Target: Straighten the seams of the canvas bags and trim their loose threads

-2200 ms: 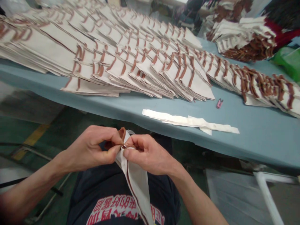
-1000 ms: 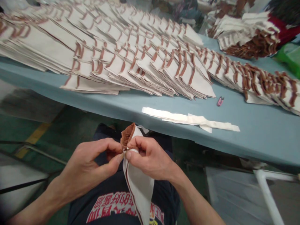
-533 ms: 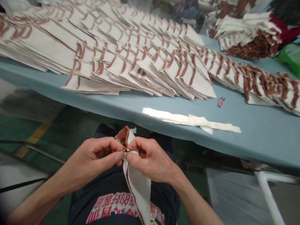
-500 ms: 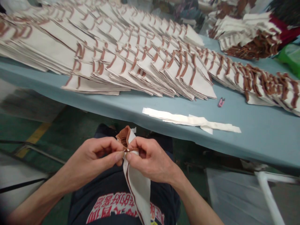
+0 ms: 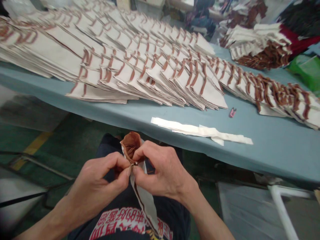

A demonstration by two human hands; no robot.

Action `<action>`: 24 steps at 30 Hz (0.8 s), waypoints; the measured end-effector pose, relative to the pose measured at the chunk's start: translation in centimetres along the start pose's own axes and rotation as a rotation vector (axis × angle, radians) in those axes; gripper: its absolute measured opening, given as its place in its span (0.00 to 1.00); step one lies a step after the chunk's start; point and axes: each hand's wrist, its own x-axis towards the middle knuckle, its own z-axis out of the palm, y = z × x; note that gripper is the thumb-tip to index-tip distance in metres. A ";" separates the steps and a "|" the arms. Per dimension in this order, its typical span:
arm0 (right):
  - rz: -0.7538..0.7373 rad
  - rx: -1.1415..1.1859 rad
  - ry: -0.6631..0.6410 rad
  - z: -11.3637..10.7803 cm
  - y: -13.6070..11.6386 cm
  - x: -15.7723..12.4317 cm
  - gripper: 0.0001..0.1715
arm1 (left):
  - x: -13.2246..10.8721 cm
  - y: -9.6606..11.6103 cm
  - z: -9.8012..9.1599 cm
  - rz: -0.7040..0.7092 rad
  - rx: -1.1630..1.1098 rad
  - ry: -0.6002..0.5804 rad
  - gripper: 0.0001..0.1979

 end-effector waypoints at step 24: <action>0.451 0.240 0.007 0.0 -1.0 -2.2 0.05 | -1.2 -0.1 3.0 0.238 0.188 0.120 0.14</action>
